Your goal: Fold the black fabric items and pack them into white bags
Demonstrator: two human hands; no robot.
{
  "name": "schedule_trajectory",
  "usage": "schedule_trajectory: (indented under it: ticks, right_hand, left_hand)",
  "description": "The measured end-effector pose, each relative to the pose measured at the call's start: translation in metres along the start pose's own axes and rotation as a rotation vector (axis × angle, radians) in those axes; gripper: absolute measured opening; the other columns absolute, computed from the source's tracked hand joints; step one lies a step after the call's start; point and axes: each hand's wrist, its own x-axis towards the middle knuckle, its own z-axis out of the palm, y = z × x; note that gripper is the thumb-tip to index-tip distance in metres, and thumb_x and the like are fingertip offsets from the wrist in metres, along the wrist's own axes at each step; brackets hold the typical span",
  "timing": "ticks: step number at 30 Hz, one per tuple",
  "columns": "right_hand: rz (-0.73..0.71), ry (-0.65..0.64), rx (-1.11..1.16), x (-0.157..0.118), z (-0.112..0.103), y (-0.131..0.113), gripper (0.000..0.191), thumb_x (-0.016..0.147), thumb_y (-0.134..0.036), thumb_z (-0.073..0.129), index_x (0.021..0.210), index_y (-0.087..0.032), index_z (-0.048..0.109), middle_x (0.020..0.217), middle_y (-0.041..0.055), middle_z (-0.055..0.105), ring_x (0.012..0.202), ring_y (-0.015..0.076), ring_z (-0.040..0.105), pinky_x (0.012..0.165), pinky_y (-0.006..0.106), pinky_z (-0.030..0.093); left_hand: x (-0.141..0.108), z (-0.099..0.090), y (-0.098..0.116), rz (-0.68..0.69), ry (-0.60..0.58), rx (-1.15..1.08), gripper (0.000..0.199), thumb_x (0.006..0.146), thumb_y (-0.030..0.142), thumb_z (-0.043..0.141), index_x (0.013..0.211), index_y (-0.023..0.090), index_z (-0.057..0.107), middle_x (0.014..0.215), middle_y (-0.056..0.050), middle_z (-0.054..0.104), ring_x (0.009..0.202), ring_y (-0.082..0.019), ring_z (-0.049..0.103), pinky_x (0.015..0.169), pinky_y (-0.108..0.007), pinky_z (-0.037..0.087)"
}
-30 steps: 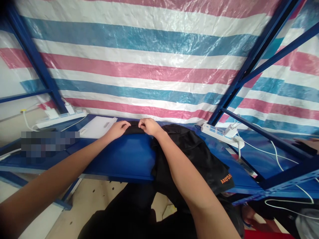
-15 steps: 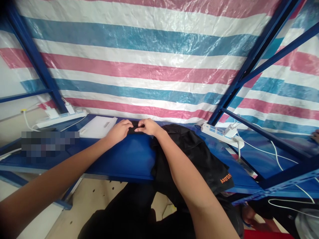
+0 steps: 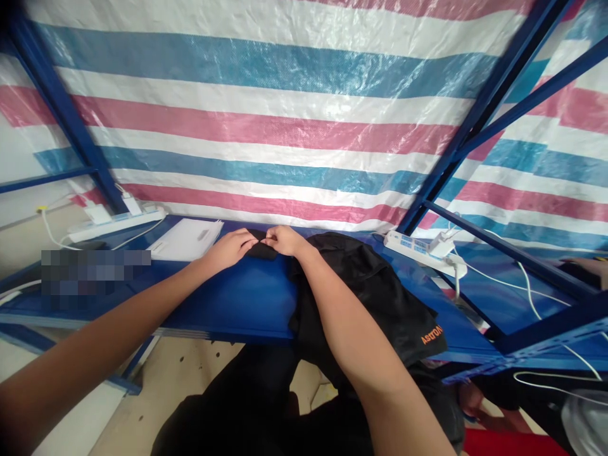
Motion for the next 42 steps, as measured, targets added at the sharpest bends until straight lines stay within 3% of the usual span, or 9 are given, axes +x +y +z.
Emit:
schedule_trajectory:
  ticks: [4,9,15,19,22,25,31,36,42]
  right_hand:
    - [-0.143,0.145,-0.120,-0.004,-0.009,-0.012,0.026,0.103,-0.034,0.065,0.087,-0.018,0.077,0.085,0.0062,0.078,0.076,0.0187,0.065,0.074,0.030,0.045]
    - [-0.118,-0.009,0.193,-0.006,-0.010,-0.016,0.026,0.090,-0.045,0.085,0.103,-0.022,0.085,0.098,0.0034,0.084,0.087,0.0217,0.076,0.079,0.029,0.054]
    - [0.043,-0.093,0.326,0.000,-0.009,-0.005,0.034,0.079,-0.047,0.091,0.102,-0.021,0.090,0.099,0.0040,0.087,0.093,0.0244,0.079,0.088,0.032,0.058]
    - [0.104,-0.097,0.382,0.002,-0.009,0.001,0.041,0.077,-0.052,0.092,0.102,-0.020,0.091,0.099,0.0046,0.087,0.091,0.0234,0.077,0.089,0.033,0.058]
    - [0.113,-0.094,0.401,0.002,-0.007,0.003,0.040,0.079,-0.052,0.090,0.103,-0.020,0.090,0.099,0.0045,0.086,0.090,0.0226,0.076,0.088,0.032,0.058]
    - [0.074,-0.063,0.337,0.002,-0.006,-0.003,0.031,0.084,-0.045,0.088,0.103,-0.019,0.089,0.098,0.0052,0.086,0.090,0.0229,0.076,0.085,0.032,0.058]
    - [-0.209,0.076,-0.106,-0.003,-0.018,-0.027,0.014,0.090,-0.019,0.080,0.102,-0.022,0.085,0.109,0.0072,0.082,0.101,0.0249,0.075,0.093,0.034,0.054]
    - [-0.129,0.007,-0.229,-0.004,-0.017,-0.030,0.042,0.073,-0.018,0.096,0.113,-0.021,0.082,0.104,0.0064,0.082,0.092,0.0258,0.074,0.081,0.032,0.051]
    - [-0.073,-0.002,-0.065,0.001,-0.013,-0.016,0.020,0.082,-0.017,0.088,0.101,-0.021,0.084,0.095,0.0042,0.084,0.087,0.0235,0.078,0.080,0.030,0.053]
  left_hand:
    - [0.004,0.003,-0.001,-0.102,0.027,-0.079,0.020,0.108,0.035,0.054,0.106,0.023,0.070,0.110,-0.008,0.078,0.103,-0.029,0.075,0.094,-0.042,0.056]
    - [0.008,0.005,-0.004,-0.222,0.033,-0.170,0.007,0.104,0.031,0.061,0.101,0.025,0.061,0.105,-0.005,0.078,0.100,-0.027,0.075,0.086,-0.038,0.056]
    - [-0.008,0.010,0.023,-0.011,0.145,0.254,0.013,0.106,0.017,0.050,0.110,0.021,0.063,0.119,-0.014,0.069,0.115,-0.033,0.063,0.098,-0.049,0.051]
    - [-0.022,0.009,0.041,0.124,0.048,0.347,0.024,0.104,0.022,0.056,0.127,0.017,0.061,0.131,-0.018,0.064,0.120,-0.035,0.059,0.101,-0.050,0.052]
    - [-0.024,0.008,0.040,0.097,0.011,0.301,0.032,0.105,0.032,0.061,0.133,0.015,0.061,0.134,-0.018,0.062,0.123,-0.036,0.060,0.104,-0.050,0.053]
    - [-0.020,0.007,0.029,0.074,-0.024,0.254,0.029,0.107,0.028,0.057,0.133,0.017,0.064,0.131,-0.016,0.065,0.123,-0.034,0.062,0.107,-0.049,0.053]
    - [-0.006,0.008,0.008,0.040,-0.039,0.166,0.034,0.112,0.034,0.051,0.138,0.019,0.067,0.127,-0.014,0.069,0.117,-0.031,0.068,0.107,-0.046,0.054]
    - [0.002,0.004,0.001,0.027,-0.053,0.123,0.033,0.113,0.035,0.050,0.136,0.020,0.068,0.131,-0.013,0.073,0.122,-0.031,0.070,0.107,-0.046,0.054]
    - [-0.006,0.006,0.020,0.022,-0.009,0.190,0.025,0.111,0.029,0.054,0.131,0.018,0.062,0.131,-0.015,0.072,0.120,-0.034,0.069,0.102,-0.048,0.054]
